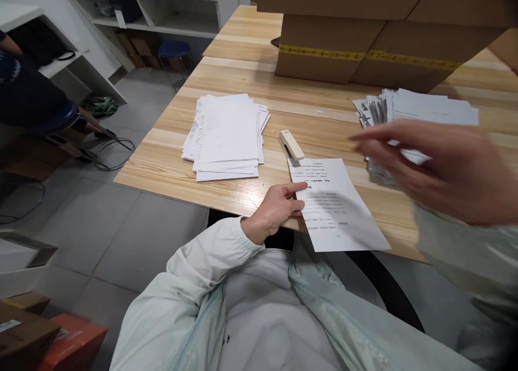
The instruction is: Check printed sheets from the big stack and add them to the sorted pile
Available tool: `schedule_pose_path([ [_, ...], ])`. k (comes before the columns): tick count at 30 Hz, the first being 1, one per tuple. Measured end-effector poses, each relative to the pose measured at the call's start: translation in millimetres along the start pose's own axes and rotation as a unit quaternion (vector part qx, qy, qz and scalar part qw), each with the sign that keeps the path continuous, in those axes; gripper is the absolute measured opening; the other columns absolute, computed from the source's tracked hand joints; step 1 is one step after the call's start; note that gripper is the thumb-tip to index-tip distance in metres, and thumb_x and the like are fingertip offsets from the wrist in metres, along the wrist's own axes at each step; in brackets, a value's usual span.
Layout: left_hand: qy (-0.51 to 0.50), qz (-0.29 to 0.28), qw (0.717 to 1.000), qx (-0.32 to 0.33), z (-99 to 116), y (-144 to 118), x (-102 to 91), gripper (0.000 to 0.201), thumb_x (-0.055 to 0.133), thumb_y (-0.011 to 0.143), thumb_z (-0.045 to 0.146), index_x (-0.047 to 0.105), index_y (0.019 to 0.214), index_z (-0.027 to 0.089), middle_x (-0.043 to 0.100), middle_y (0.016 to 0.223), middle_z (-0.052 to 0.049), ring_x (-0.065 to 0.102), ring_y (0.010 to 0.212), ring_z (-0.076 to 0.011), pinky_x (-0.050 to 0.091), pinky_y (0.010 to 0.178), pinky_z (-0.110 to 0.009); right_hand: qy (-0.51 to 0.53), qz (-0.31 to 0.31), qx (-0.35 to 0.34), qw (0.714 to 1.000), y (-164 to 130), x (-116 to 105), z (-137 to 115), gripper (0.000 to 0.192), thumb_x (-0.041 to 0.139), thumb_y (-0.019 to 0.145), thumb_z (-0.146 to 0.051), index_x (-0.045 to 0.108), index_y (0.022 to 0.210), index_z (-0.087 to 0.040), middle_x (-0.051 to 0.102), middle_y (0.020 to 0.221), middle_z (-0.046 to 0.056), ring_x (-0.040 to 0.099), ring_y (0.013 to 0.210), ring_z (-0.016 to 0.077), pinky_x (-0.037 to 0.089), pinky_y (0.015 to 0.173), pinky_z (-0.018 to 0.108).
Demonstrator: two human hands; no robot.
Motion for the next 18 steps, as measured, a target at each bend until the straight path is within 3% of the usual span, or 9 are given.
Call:
schedule_pose_path([
  [2,-0.001,-0.001,1.0,0.003,0.1,0.1,0.2,0.056,0.062,0.071,-0.006,0.067,0.124,0.008,0.072,0.09,-0.006,0.063,0.07,-0.0091,0.054,0.077,-0.026,0.021,-0.016,-0.079,0.997,42.5,36.8,-5.5,0.027,0.048,0.098,-0.033,0.073,0.103,-0.024,0.074,0.091,0.006,0.06,0.068,0.0164,0.045,0.061,0.033],
  [4,-0.002,0.001,1.0,0.009,0.9,-0.3,0.5,0.056,0.061,0.07,-0.007,0.068,0.123,0.008,0.072,0.089,-0.006,0.061,0.068,-0.0084,0.054,0.075,-0.025,0.011,-0.033,-0.112,0.993,74.8,81.7,3.9,0.03,0.044,0.099,-0.03,0.072,0.101,-0.018,0.073,0.096,0.01,0.061,0.081,0.0213,0.047,0.072,0.038],
  [7,-0.005,0.006,1.0,0.013,1.7,-0.6,0.5,0.058,0.06,0.069,-0.008,0.067,0.124,0.007,0.069,0.088,-0.004,0.058,0.065,-0.0067,0.053,0.07,-0.023,0.006,-0.055,-0.114,0.992,98.6,144.3,28.2,0.031,0.042,0.098,-0.025,0.072,0.102,-0.017,0.072,0.101,0.013,0.059,0.095,0.0268,0.046,0.084,0.043],
  [9,-0.003,0.002,1.0,0.014,1.8,0.2,0.5,0.059,0.059,0.068,-0.008,0.066,0.125,0.006,0.068,0.087,-0.003,0.057,0.064,-0.0063,0.052,0.067,-0.022,0.015,-0.069,-0.092,0.993,100.8,173.3,41.3,0.03,0.043,0.096,-0.024,0.072,0.101,-0.017,0.072,0.103,0.013,0.057,0.097,0.0276,0.044,0.088,0.044],
  [12,0.004,-0.003,1.0,0.016,2.6,2.2,0.0,0.06,0.06,0.068,-0.008,0.066,0.125,0.006,0.068,0.09,-0.004,0.057,0.065,-0.0062,0.051,0.065,-0.021,0.03,-0.069,-0.054,0.996,97.4,189.4,49.7,0.033,0.04,0.097,-0.026,0.072,0.1,-0.017,0.073,0.105,0.012,0.056,0.096,0.0272,0.043,0.09,0.043],
  [18,0.009,-0.001,1.0,0.002,5.2,-6.2,-6.5,0.06,0.062,0.067,-0.007,0.067,0.124,0.009,0.072,0.094,-0.006,0.06,0.069,-0.0076,0.053,0.07,-0.022,0.093,-0.07,-0.023,0.993,98.0,169.4,53.2,0.032,0.046,0.095,-0.035,0.073,0.098,-0.017,0.074,0.1,0.009,0.059,0.092,0.0237,0.045,0.087,0.039],
])
Point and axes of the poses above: each hand's wrist, its own y-axis towards the middle knuckle, its own x-axis out of the palm, z = x × y, the point moved 5 cm from there along y, towards the middle knuckle
